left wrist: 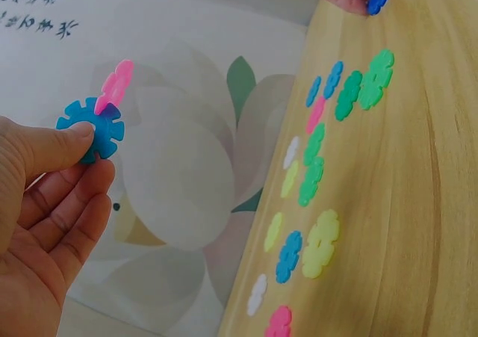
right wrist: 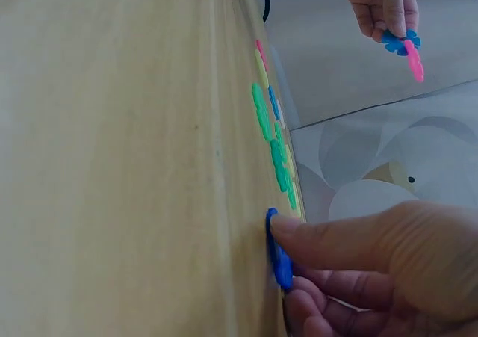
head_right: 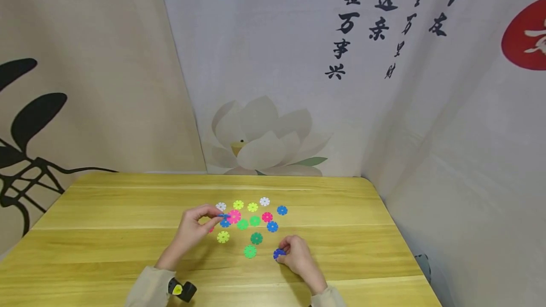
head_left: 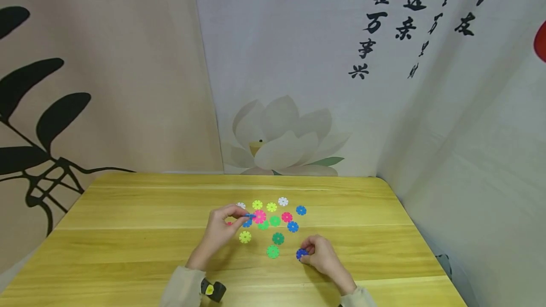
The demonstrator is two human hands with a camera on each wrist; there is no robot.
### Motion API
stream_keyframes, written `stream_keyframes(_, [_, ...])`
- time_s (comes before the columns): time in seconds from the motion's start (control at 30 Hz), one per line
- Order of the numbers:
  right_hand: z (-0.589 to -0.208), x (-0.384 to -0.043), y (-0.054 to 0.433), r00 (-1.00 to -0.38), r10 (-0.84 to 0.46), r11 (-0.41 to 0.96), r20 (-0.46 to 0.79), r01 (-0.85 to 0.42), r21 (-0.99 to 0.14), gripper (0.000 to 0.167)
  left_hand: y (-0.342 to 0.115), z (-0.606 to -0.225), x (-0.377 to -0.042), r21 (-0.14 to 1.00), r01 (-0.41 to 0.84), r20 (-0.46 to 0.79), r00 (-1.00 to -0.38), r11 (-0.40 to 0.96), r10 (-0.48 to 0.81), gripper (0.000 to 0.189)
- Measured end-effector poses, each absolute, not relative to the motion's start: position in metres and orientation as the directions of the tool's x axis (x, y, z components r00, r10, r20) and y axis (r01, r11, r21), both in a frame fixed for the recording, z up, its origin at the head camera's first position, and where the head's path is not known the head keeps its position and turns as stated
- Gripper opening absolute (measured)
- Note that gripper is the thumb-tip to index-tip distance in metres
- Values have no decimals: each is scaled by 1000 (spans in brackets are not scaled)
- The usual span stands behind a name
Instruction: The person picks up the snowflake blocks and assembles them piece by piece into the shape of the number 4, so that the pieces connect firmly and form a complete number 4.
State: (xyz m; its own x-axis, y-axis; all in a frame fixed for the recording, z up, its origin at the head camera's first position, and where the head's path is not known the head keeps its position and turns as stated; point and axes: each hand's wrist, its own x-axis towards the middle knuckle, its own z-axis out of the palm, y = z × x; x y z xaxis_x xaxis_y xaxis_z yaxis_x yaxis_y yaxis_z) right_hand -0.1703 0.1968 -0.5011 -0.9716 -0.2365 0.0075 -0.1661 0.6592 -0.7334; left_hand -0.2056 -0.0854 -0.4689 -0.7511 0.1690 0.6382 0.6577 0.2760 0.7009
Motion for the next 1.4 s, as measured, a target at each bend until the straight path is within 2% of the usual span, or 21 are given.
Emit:
stream_keyframes(0.27, [-502,-172,197,-975,-222,668,-1,-152,-728,28,-87,-472,-205,710,654,632,-755,262,173,11])
stream_keyframes(0.7, [-499,-170,200,-971,-223,525,84,-192,-829,12,-86,-471,-203,717,646,626,-762,262,165,13])
stream_keyframes(1.03, [-481,-175,175,-967,-57,334,249,-253,-908,8,-78,-444,-184,772,575,549,-818,271,172,9])
stream_keyframes(1.2, [-457,-171,156,-936,-22,256,351,-345,-903,7,-77,-438,-180,745,613,586,-790,263,179,11])
stream_keyframes(1.4, [-439,-168,141,-905,-25,229,426,-420,-878,5,-78,-463,-193,734,621,598,-783,274,170,13])
